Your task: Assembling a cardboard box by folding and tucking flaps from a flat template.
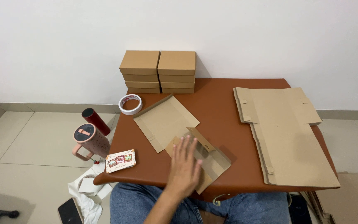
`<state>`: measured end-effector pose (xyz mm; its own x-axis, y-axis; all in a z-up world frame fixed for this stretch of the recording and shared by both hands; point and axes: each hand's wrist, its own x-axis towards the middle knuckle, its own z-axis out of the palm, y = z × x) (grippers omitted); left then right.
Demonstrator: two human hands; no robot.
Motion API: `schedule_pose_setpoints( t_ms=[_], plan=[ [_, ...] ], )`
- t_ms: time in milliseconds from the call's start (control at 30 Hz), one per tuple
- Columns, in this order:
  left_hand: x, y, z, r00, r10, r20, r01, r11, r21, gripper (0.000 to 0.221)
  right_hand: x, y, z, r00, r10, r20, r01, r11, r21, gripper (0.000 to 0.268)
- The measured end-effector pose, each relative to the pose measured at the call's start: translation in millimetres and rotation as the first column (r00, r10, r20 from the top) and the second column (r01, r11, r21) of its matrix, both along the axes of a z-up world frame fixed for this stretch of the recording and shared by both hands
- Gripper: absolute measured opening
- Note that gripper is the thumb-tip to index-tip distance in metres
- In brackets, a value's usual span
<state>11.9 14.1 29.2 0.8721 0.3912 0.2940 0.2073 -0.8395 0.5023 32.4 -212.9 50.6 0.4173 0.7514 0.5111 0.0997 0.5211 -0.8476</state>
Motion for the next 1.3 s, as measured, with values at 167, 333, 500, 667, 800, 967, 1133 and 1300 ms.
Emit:
schedule_pose_setpoints(
  t_ms=[167,333,500,667,800,967,1133,1300],
  plan=[
    [-33.0,73.6,-21.1,0.971,0.239,0.022,-0.229,0.892,0.389,0.082,40.7,29.3,21.8,0.996,0.082,-0.028,-0.076,0.983,0.168,0.017],
    [-38.0,109.4,-22.2,0.96,0.28,0.01,-0.244,0.816,0.524,0.051,102.2,51.5,9.2,0.505,-0.25,0.826,0.827,0.415,-0.38,0.075],
    [-30.2,116.5,-10.3,0.966,0.256,-0.037,-0.205,0.843,0.497,0.031,126.1,65.8,-9.9,0.452,-0.074,0.889,0.877,0.217,-0.428,0.017],
    [-36.7,108.9,23.1,0.923,0.143,-0.356,-0.02,0.945,0.327,0.064,183.5,72.5,25.7,0.479,-0.161,0.863,0.862,0.269,-0.429,0.026],
    [-30.3,105.0,28.0,0.936,0.088,-0.34,0.008,0.963,0.271,0.06,230.2,85.4,34.9,0.454,-0.177,0.873,0.873,0.283,-0.397,0.026],
    [-16.2,101.5,33.6,0.938,-0.003,-0.346,0.068,0.982,0.174,0.063,250.4,106.1,26.9,0.548,-0.086,0.832,0.797,0.356,-0.488,0.031],
    [-12.4,108.8,25.3,0.946,-0.054,-0.319,0.116,0.977,0.177,0.05,247.6,109.7,11.9,0.443,0.233,0.866,0.789,0.357,-0.5,0.064],
    [-12.6,113.4,3.4,0.975,-0.076,-0.21,0.144,0.933,0.33,0.026,228.7,90.1,32.8,0.571,0.223,0.79,0.712,0.343,-0.612,0.075]
  ],
)
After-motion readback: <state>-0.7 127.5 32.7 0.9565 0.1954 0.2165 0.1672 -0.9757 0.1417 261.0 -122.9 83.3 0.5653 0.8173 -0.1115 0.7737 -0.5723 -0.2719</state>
